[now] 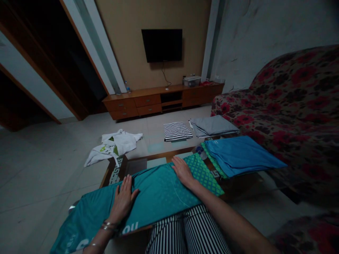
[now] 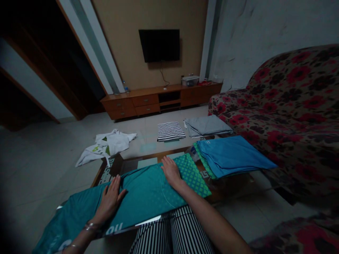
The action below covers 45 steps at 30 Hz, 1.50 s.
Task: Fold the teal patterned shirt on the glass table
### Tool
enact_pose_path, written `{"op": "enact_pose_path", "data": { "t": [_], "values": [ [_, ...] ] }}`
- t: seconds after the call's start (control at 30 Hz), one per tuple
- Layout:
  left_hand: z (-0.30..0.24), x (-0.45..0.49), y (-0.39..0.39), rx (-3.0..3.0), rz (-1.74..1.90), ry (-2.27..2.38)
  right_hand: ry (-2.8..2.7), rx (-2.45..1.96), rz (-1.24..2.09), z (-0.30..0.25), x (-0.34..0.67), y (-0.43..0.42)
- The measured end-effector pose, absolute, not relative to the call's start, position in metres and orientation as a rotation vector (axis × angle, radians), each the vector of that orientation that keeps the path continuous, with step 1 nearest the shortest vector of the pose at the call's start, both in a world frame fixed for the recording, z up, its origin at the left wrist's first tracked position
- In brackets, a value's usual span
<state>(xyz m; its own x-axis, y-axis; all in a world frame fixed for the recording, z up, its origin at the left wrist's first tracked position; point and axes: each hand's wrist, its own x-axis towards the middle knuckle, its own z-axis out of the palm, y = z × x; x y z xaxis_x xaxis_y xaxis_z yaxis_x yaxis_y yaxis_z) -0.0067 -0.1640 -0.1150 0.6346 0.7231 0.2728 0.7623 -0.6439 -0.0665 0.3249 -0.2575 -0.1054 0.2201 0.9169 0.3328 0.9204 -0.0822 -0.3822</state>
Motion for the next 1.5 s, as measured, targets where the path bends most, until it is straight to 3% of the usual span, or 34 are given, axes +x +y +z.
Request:
{"op": "enact_pose_path", "data": {
  "t": [0.13, 0.33, 0.57, 0.8, 1.03, 1.27, 1.5],
  "values": [
    [-0.113, -0.006, -0.164, -2.688, -0.305, -1.207, -1.55, -2.26, -0.052, -0.126, 0.377, -0.282],
    [-0.108, -0.005, -0.166, -2.702, -0.21, -1.23, -1.607, -2.238, -0.152, -0.14, 0.412, -0.287],
    [-0.105, -0.007, -0.172, -2.712, -0.223, -1.283, -1.606, -2.242, -0.133, -0.12, 0.416, -0.308],
    [-0.094, 0.0, -0.181, -2.704, -0.317, -1.298, -1.104, -2.677, -0.176, -0.094, 0.382, -0.391],
    [-0.047, 0.14, -0.186, -2.939, -0.376, -1.302, -1.012, -2.839, -0.011, -0.074, 0.357, -0.44],
    [-0.054, 0.321, -0.207, -3.168, -0.19, -1.184, -0.968, -2.81, -0.005, -0.075, 0.365, -0.445],
    [-0.038, 0.394, -0.207, -3.262, 0.061, -1.172, -0.98, -2.735, 0.228, -0.078, 0.383, -0.439]
  ]
}}
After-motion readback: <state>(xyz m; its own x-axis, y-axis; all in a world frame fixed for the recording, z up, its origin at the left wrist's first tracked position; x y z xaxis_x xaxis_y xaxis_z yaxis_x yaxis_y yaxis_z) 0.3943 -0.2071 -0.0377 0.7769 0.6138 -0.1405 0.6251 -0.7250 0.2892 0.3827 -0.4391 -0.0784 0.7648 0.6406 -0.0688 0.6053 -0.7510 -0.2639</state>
